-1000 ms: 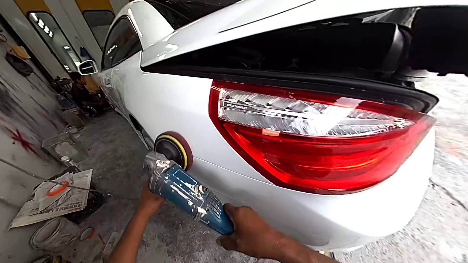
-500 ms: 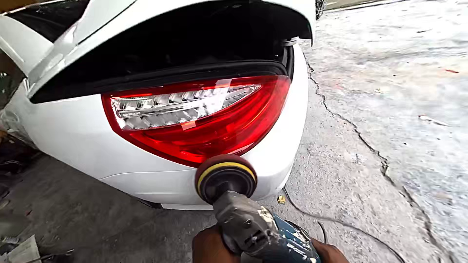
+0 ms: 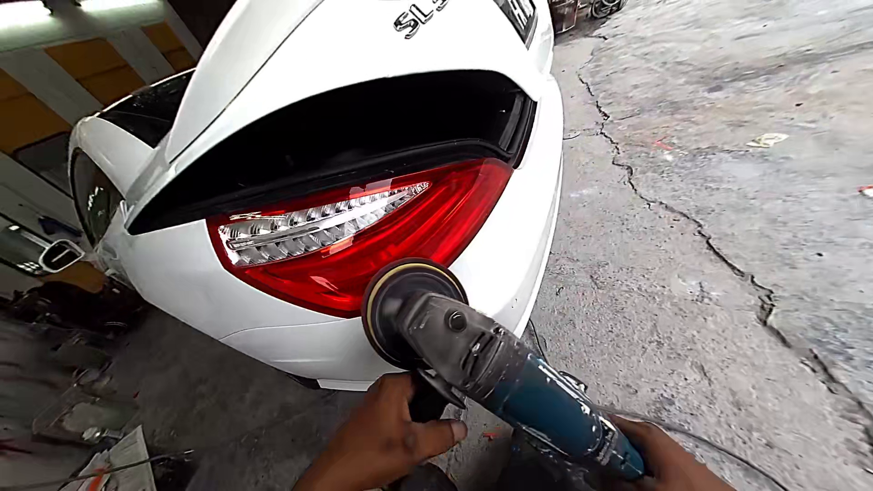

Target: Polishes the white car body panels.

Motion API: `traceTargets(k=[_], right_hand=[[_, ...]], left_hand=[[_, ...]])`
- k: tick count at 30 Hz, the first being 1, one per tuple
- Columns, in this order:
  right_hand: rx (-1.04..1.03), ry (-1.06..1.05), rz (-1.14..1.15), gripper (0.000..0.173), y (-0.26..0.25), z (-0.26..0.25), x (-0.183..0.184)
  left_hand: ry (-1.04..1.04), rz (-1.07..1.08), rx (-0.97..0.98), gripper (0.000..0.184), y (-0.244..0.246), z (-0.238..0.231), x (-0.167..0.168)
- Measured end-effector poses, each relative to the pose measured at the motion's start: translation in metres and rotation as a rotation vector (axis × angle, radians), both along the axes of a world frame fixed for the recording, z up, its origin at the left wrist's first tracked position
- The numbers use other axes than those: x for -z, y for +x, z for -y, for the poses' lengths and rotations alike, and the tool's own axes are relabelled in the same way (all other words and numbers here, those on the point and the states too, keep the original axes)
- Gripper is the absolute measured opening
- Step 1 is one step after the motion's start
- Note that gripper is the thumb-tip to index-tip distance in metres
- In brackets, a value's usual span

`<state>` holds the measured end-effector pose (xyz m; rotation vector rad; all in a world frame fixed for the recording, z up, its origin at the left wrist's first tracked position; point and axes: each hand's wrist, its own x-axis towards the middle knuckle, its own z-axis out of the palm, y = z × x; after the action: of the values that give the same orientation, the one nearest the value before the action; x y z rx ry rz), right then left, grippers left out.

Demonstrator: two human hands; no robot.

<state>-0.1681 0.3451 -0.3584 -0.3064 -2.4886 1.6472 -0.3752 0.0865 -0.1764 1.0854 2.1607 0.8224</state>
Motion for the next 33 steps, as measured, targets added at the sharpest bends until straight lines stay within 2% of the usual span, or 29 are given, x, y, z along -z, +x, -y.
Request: traceTargets(k=[3,5,10,14,18,20,22,24,25,27,31,33], right_hand=[[0.025,-0.09,0.054,0.047,0.012,-0.011,-0.005],[-0.013,-0.099,0.077,0.048,0.019,-0.016,-0.01],[-0.197,0.061,0.087,0.05,-0.001,-0.024,-0.053],[-0.164,0.171,-0.028,0.046,-0.023,-0.024,-0.049],[-0.036,0.043,-0.075,0.051,-0.037,-0.019,-0.041],[0.039,-0.057,-0.105,0.046,-0.045,-0.016,-0.047],[0.076,-0.158,-0.135,0.04,-0.053,-0.015,-0.054],[0.075,-0.22,-0.151,0.036,-0.061,-0.011,-0.059],[0.068,-0.215,-0.15,0.037,-0.064,-0.009,-0.061],[0.035,-0.147,-0.152,0.041,-0.074,-0.003,-0.062],[-0.064,0.121,-0.14,0.055,-0.111,0.017,-0.067],[-0.098,0.254,-0.118,0.058,-0.127,0.019,-0.081]], left_hand=[[0.051,0.166,0.113,0.043,0.006,-0.01,-0.007],[0.151,0.123,0.023,0.048,0.023,0.001,0.003],[0.471,0.044,-0.237,0.042,0.049,0.046,0.025],[0.554,-0.015,-0.27,0.04,0.045,0.05,0.024],[0.516,-0.16,-0.211,0.034,0.02,0.014,-0.013],[0.563,-0.295,-0.243,0.029,0.009,-0.009,-0.037],[0.597,-0.584,-0.341,0.025,0.009,-0.027,-0.052],[0.626,-0.908,-0.419,0.024,0.009,-0.035,-0.05],[0.647,-1.007,-0.445,0.024,0.007,-0.033,-0.044],[0.663,-1.069,-0.485,0.026,0.002,-0.016,-0.032],[0.68,-1.051,-0.554,0.037,-0.018,0.044,-0.006],[0.754,-1.034,-0.562,0.046,-0.035,0.059,0.007]])
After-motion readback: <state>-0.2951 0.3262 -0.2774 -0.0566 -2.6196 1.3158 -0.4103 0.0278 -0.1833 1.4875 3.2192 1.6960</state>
